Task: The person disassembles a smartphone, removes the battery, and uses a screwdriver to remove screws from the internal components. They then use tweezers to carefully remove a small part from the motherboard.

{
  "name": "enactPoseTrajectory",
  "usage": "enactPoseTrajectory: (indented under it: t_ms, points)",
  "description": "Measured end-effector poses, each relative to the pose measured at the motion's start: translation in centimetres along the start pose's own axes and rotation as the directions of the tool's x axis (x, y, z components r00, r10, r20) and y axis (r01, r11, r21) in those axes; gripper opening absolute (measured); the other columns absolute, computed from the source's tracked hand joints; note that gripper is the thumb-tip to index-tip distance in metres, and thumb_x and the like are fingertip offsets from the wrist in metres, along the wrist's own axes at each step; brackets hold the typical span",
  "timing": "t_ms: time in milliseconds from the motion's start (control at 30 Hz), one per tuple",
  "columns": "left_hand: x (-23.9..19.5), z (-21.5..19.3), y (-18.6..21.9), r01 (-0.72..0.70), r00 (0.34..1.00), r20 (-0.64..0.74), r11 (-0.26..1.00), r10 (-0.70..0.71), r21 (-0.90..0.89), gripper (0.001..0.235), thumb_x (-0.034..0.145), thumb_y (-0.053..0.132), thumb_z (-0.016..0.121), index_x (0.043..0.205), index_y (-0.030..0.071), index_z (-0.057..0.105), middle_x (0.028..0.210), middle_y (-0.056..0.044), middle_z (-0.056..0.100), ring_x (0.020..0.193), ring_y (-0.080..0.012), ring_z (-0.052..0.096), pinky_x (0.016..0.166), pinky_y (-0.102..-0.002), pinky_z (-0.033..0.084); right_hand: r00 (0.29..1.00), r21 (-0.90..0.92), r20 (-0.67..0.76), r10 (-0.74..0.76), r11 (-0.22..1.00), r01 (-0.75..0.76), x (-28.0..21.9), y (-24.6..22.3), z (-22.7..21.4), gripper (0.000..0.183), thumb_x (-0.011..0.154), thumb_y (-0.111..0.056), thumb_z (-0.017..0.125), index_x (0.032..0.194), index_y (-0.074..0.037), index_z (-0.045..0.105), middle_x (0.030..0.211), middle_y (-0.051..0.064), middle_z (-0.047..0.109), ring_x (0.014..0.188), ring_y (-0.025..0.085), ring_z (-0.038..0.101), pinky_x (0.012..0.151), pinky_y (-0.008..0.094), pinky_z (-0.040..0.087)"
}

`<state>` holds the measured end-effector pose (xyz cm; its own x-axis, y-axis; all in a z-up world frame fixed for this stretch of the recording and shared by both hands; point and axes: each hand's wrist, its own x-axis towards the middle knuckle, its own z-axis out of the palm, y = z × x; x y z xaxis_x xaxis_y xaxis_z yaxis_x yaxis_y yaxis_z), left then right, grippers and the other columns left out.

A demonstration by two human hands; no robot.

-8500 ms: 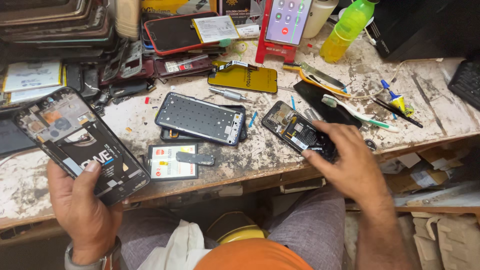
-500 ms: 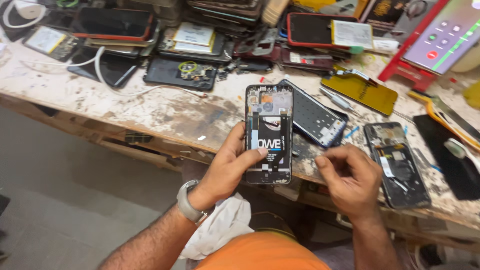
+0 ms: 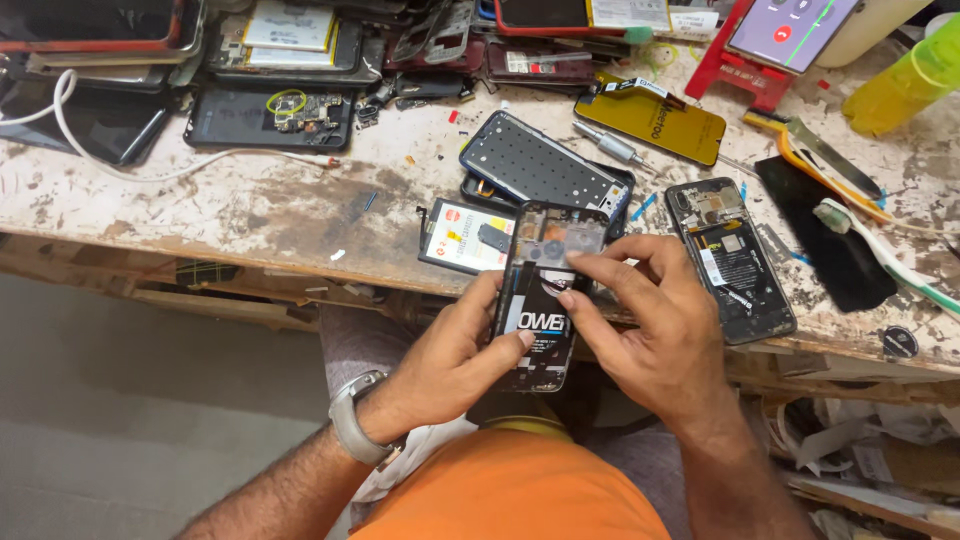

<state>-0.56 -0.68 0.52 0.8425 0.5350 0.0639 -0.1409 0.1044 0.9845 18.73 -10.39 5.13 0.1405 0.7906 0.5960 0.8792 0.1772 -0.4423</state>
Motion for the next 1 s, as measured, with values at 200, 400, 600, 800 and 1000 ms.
enactPoseTrajectory:
  t_ms: [200,400,600,800,1000]
  points:
    - [-0.1,0.0,0.9,-0.008,1.0,-0.014,0.951,0.013,0.31,0.048,0.098,0.013,0.06,0.141,-0.002,0.045,0.103,-0.013,0.073,0.092,-0.0155,0.069,0.082,-0.032,0.056,0.995,-0.01,0.077,0.061,0.998,-0.06,0.1,-0.4,-0.5,0.017,0.085,-0.008,0.081,0.1,-0.007,0.073,0.114,0.01,0.063,0.085,0.019,0.068,0.07,0.031,0.056]
    - [-0.3,0.0,0.8,-0.068,0.998,0.008,0.942,0.069,0.328,0.055,0.096,0.014,0.061,0.145,-0.003,0.043,0.11,-0.017,0.073,0.098,-0.0227,0.072,0.087,-0.037,0.056,0.991,-0.042,0.13,-0.024,0.999,0.03,0.2,0.0,-0.7,0.016,0.087,-0.008,0.076,0.096,-0.002,0.065,0.115,0.013,0.063,0.091,0.025,0.069,0.075,0.036,0.058]
    - [-0.4,-0.2,0.5,-0.047,0.999,0.014,0.944,0.045,0.327,0.055,0.095,0.015,0.06,0.144,-0.002,0.043,0.109,-0.016,0.073,0.098,-0.0221,0.073,0.087,-0.036,0.057,0.992,-0.024,0.12,0.042,0.999,-0.039,0.3,0.2,-1.0,0.015,0.088,-0.008,0.075,0.097,-0.003,0.064,0.109,0.012,0.065,0.096,0.028,0.069,0.081,0.038,0.056]
    - [-0.6,0.5,1.7,0.013,0.995,-0.098,0.937,0.023,0.349,0.049,0.098,0.026,0.064,0.138,0.001,0.052,0.097,-0.015,0.073,0.084,-0.0193,0.071,0.077,-0.035,0.057,0.992,-0.037,0.102,0.074,0.997,-0.071,1.4,-1.2,-1.0,0.013,0.085,-0.01,0.075,0.094,-0.005,0.066,0.104,0.011,0.065,0.095,0.03,0.067,0.083,0.039,0.054]
    - [-0.9,0.8,1.0,-0.023,0.976,-0.199,0.957,0.083,0.288,0.039,0.102,0.027,0.062,0.131,0.001,0.059,0.095,-0.011,0.073,0.085,-0.0145,0.07,0.076,-0.032,0.056,0.993,0.049,0.044,0.108,0.993,-0.111,0.8,-1.0,0.1,0.015,0.082,-0.005,0.077,0.093,-0.004,0.068,0.101,0.011,0.068,0.083,0.022,0.065,0.075,0.034,0.052]
